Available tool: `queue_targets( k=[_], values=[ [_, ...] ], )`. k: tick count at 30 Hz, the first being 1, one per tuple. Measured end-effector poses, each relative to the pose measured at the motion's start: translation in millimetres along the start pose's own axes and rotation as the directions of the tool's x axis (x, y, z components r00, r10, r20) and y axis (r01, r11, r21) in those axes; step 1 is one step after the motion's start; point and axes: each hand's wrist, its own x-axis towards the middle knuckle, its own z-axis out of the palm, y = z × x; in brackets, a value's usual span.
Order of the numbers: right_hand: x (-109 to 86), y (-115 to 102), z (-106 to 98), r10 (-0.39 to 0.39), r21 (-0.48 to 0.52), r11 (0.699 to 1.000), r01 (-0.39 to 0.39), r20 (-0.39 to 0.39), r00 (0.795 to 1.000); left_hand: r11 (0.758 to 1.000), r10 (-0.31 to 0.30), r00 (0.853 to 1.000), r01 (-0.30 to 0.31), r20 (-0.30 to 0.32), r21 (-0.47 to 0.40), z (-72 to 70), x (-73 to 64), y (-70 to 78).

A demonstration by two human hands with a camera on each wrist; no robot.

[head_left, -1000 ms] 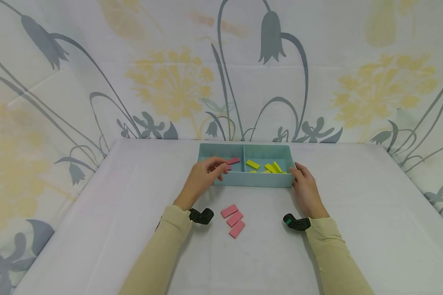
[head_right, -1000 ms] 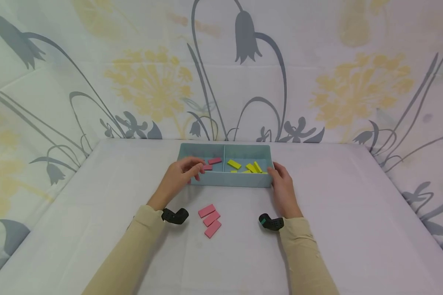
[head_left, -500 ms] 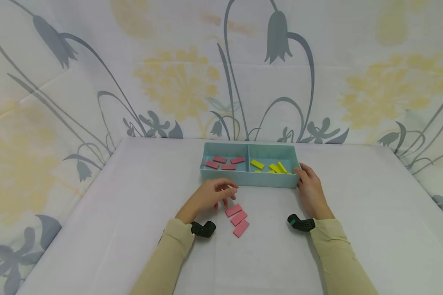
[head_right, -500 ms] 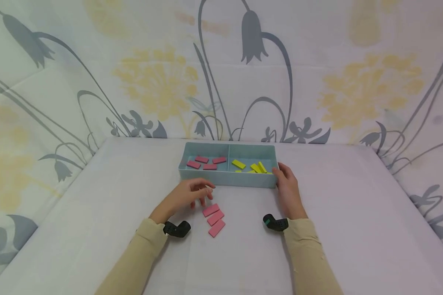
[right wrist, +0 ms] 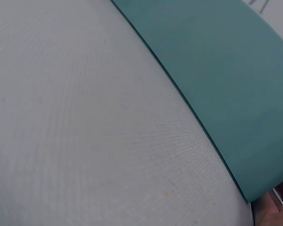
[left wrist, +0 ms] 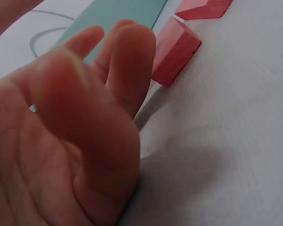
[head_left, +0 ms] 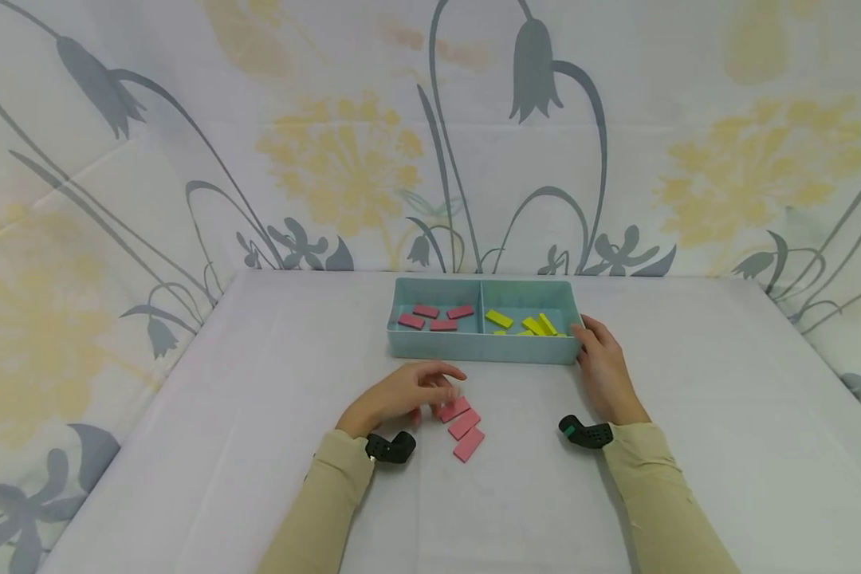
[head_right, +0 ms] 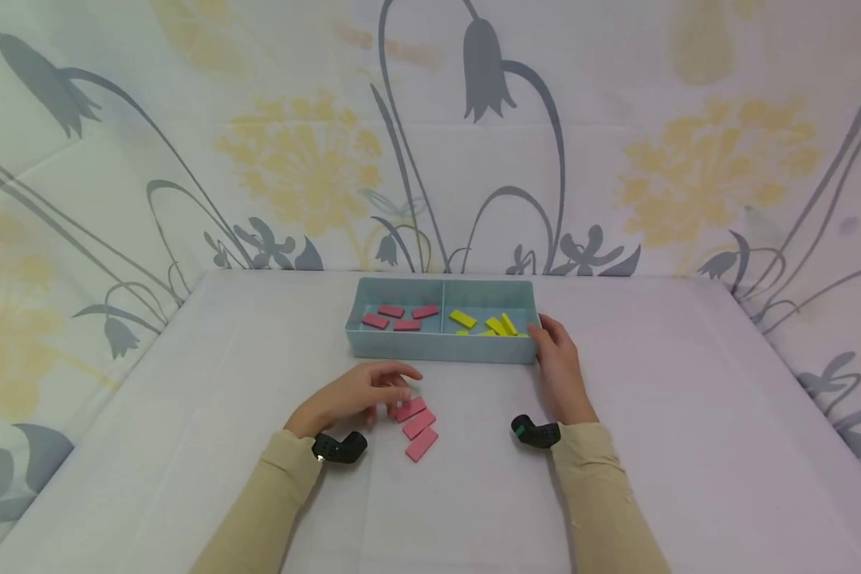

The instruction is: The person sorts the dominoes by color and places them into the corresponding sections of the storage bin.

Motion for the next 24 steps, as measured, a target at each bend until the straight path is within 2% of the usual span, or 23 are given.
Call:
queue_targets(
  k=[8, 15, 24],
  values=[
    [1.6, 0, 2, 0.009, -0.007, 1.0, -0.009, -0.005, 1.0, 0.996, -0.018, 1.0, 0.021, -0.026, 0.091, 2.6, 1.8, -3.7],
    [1.4, 0, 3, 0.02, -0.008, 1.0, -0.02, -0.007, 1.0, 0.98, -0.046, 0.999, 0.048, -0.013, 0.196, 4.2, -0.5, 3.5],
    [0.3, -2, 1, 0.016, -0.009, 1.0, -0.016, -0.019, 1.0, 0.967, -0.048, 0.999, 0.048, -0.008, 0.25, 8.3, 0.6, 10.6]
  ],
)
